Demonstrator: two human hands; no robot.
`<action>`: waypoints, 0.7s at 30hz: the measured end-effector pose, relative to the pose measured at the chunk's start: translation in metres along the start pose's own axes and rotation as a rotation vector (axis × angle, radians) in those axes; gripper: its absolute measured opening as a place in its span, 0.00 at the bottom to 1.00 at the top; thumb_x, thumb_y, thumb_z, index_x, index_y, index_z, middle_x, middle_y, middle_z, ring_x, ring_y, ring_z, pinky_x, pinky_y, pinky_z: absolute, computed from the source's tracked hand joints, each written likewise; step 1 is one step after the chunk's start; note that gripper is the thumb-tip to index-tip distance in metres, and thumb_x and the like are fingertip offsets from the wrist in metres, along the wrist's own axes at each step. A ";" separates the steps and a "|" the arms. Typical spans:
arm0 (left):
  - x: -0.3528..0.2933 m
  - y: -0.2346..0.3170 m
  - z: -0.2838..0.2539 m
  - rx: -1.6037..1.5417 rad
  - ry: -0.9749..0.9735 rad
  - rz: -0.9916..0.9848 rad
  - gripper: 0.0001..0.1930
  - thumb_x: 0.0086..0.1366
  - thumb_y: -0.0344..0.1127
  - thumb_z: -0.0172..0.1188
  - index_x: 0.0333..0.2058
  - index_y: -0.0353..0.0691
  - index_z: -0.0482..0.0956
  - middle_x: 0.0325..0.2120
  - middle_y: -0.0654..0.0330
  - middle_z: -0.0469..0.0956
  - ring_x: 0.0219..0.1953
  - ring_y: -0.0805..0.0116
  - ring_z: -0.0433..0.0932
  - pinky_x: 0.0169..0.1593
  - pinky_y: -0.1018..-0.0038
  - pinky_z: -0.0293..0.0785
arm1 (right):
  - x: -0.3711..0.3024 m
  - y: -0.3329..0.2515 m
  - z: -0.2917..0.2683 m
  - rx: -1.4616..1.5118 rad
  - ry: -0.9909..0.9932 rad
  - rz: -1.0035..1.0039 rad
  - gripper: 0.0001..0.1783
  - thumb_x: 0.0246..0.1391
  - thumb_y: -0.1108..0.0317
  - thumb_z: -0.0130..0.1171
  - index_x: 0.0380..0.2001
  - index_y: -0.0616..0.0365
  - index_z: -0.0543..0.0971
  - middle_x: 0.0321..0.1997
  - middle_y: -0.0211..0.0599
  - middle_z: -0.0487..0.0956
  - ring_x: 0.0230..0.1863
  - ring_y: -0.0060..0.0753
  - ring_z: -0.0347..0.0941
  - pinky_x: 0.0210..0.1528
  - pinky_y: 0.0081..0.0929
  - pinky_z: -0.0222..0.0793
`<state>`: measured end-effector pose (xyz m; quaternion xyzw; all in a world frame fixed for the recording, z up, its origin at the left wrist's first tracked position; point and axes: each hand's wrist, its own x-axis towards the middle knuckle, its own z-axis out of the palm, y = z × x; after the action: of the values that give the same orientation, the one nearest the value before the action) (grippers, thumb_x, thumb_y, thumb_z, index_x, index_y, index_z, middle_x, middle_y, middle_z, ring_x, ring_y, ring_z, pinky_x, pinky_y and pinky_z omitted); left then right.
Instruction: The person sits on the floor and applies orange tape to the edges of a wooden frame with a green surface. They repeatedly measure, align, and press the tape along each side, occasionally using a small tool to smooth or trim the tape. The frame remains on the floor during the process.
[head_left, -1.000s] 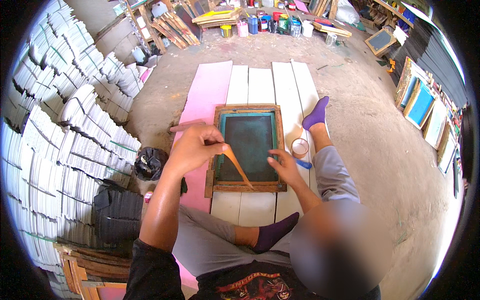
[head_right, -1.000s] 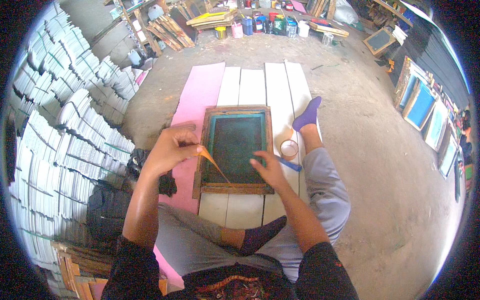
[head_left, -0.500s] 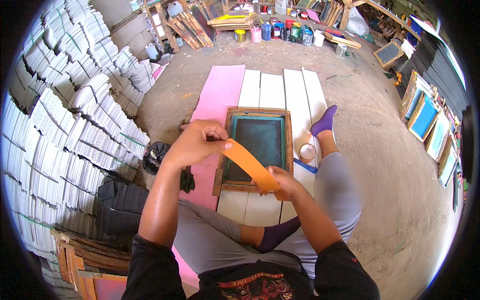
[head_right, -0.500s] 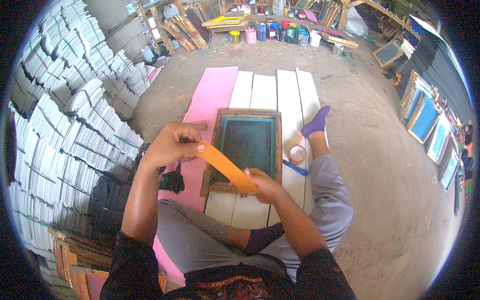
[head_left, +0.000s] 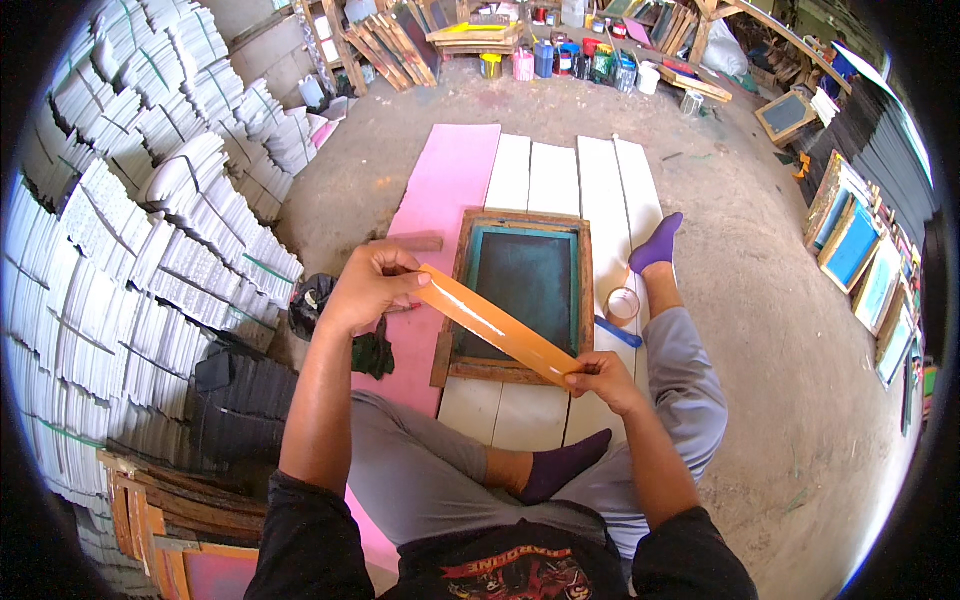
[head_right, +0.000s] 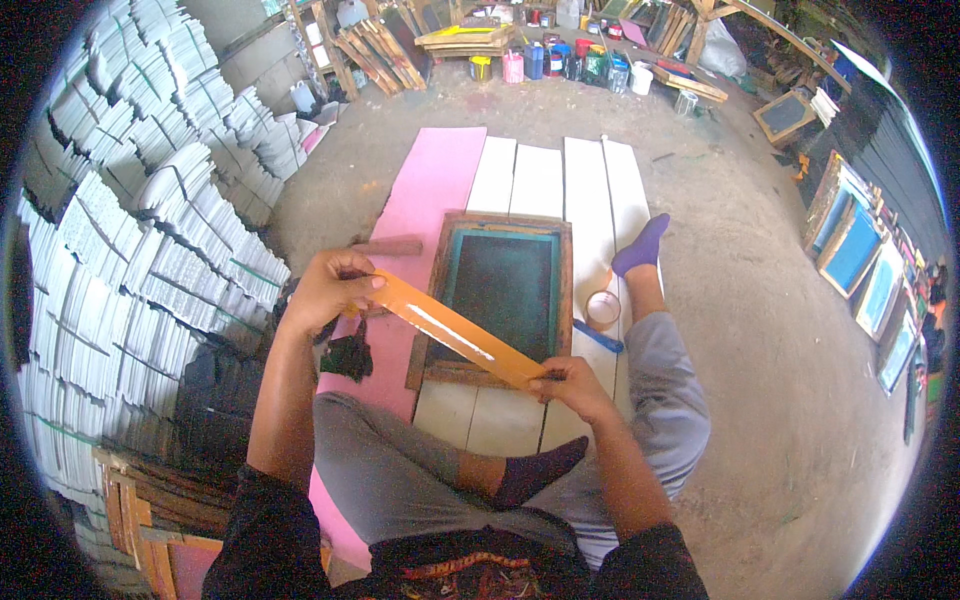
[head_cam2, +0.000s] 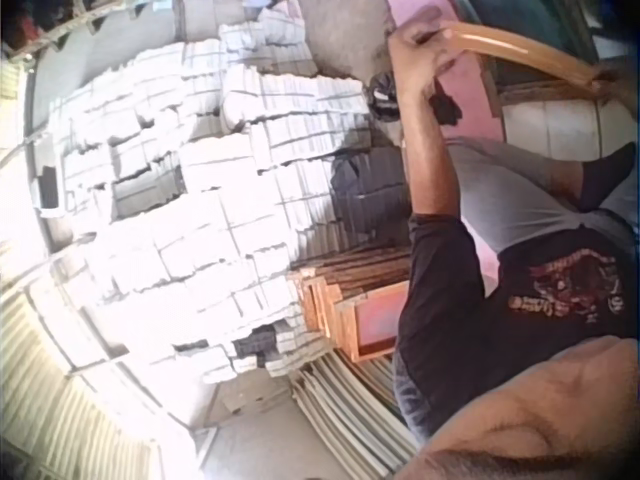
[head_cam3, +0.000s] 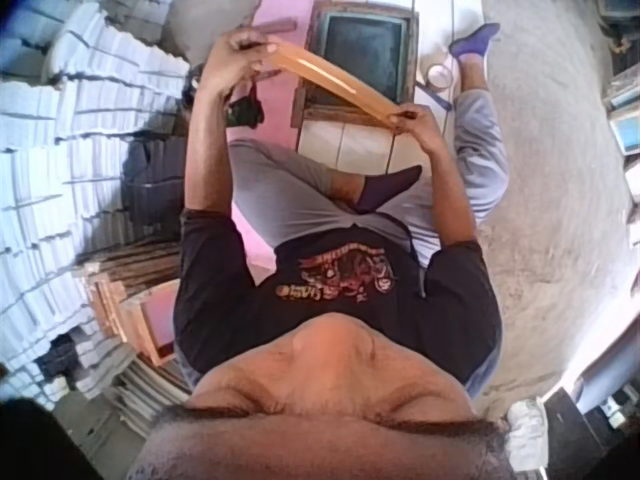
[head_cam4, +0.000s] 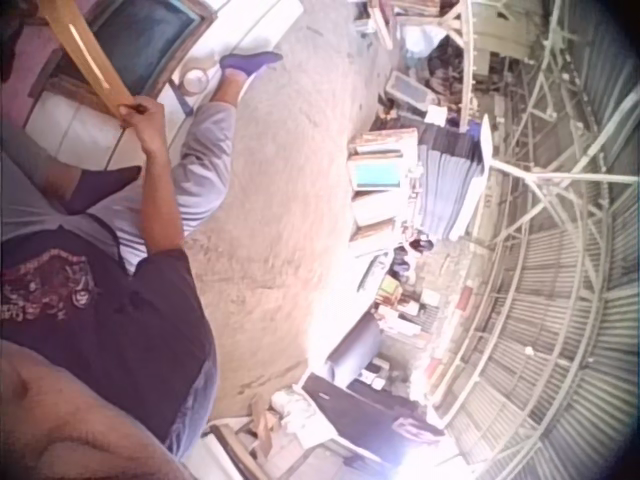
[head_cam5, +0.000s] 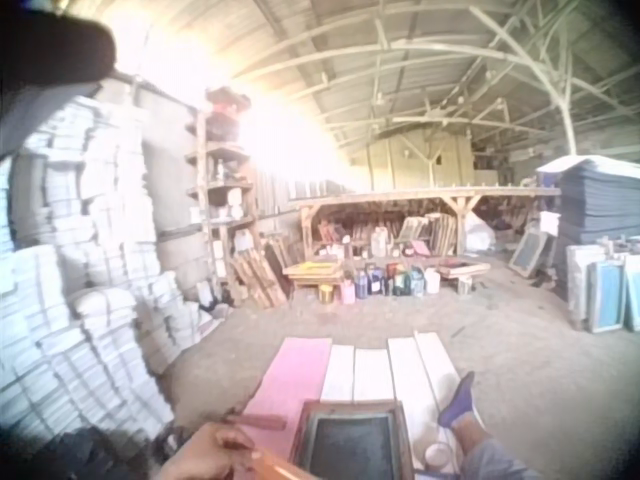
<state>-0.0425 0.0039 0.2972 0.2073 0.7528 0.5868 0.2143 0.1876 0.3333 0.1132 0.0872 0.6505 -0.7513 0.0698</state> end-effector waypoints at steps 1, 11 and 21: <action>-0.001 -0.004 -0.001 0.012 0.010 -0.003 0.08 0.62 0.30 0.70 0.34 0.32 0.82 0.24 0.61 0.81 0.23 0.80 0.76 0.27 0.82 0.73 | -0.001 0.003 -0.005 -0.006 0.037 -0.013 0.08 0.55 0.70 0.69 0.36 0.63 0.84 0.27 0.32 0.82 0.27 0.24 0.77 0.31 0.25 0.74; 0.000 -0.072 0.007 0.024 0.084 -0.076 0.10 0.62 0.32 0.71 0.33 0.31 0.82 0.24 0.61 0.80 0.22 0.78 0.76 0.27 0.80 0.74 | 0.002 0.002 -0.024 0.086 0.393 0.039 0.07 0.59 0.69 0.66 0.37 0.61 0.82 0.32 0.33 0.83 0.30 0.23 0.78 0.33 0.23 0.76; 0.004 -0.148 0.025 0.000 0.099 -0.215 0.10 0.63 0.34 0.70 0.34 0.33 0.81 0.25 0.63 0.80 0.23 0.77 0.77 0.28 0.80 0.75 | 0.013 0.006 -0.040 0.029 0.412 0.111 0.07 0.60 0.70 0.66 0.37 0.61 0.81 0.33 0.32 0.82 0.33 0.22 0.78 0.35 0.23 0.75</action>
<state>-0.0406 -0.0080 0.1471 0.0961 0.7804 0.5699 0.2385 0.1780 0.3725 0.0985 0.2759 0.6344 -0.7216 -0.0246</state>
